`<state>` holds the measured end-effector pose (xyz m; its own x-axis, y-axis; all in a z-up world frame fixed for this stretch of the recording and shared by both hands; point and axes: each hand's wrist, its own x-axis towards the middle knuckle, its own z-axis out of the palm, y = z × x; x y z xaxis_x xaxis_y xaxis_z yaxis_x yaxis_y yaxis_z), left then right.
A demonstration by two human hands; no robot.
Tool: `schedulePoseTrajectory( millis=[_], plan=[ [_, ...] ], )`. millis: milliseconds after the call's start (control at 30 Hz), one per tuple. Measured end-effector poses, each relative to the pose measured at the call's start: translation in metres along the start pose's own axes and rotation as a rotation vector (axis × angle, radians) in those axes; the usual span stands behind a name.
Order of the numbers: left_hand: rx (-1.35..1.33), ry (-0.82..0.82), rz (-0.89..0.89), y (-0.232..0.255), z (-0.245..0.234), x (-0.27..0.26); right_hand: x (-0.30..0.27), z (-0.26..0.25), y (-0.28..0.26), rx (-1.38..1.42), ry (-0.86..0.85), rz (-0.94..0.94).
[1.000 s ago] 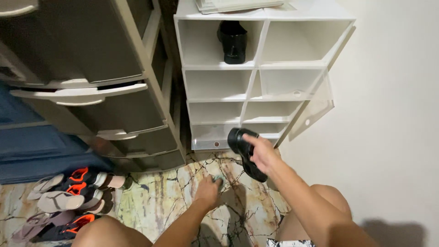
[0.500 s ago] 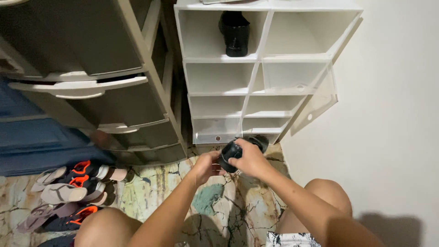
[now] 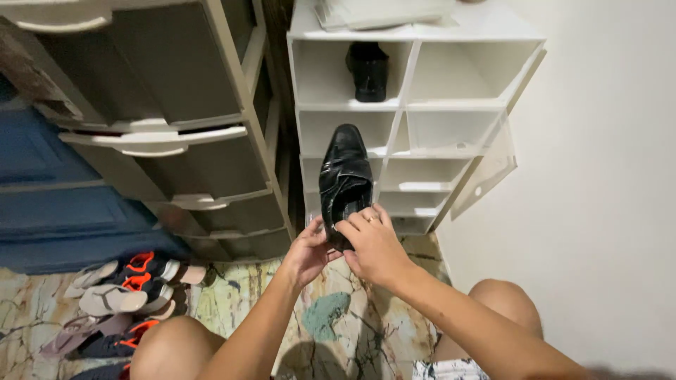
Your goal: The person wipes several pairs of shoes with a cloth and places them into a white shoe rack. They handle black formal shoes and black-and-orange sneakers, cleaning each before arranging them in the rack compartments.
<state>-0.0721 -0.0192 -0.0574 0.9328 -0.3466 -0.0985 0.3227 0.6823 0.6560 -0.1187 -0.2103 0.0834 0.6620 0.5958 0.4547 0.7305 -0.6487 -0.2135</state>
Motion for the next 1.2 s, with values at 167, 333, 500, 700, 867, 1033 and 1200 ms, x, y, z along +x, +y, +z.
schedulePoseTrajectory(
  millis=[167, 333, 500, 700, 867, 1033, 1200],
  plan=[
    [0.007, -0.008, 0.104, 0.026, 0.02, 0.01, 0.008, -0.002, 0.0, -0.006, 0.143, -0.051],
    [0.101, 0.147, 0.126, 0.061, 0.06, 0.027, 0.038, -0.029, -0.003, -0.022, 0.296, -0.03],
    [0.163, 0.189, 0.195, 0.099, 0.081, 0.066, 0.083, -0.035, 0.021, 0.314, 0.354, 0.193],
    [0.195, 0.323, 0.167, 0.142, 0.111, 0.099, 0.135, -0.051, 0.046, 0.365, 0.329, 0.29],
    [0.2, 0.4, 0.143, 0.154, 0.1, 0.135, 0.168, -0.05, 0.073, 0.367, 0.333, 0.228],
    [0.11, 0.388, 0.206, 0.17, 0.122, 0.141, 0.192, -0.045, 0.09, 0.392, 0.311, 0.292],
    [0.238, 0.378, 0.445, 0.168, 0.104, 0.175, 0.212, -0.008, 0.128, 0.656, 0.562, 0.423]
  ],
)
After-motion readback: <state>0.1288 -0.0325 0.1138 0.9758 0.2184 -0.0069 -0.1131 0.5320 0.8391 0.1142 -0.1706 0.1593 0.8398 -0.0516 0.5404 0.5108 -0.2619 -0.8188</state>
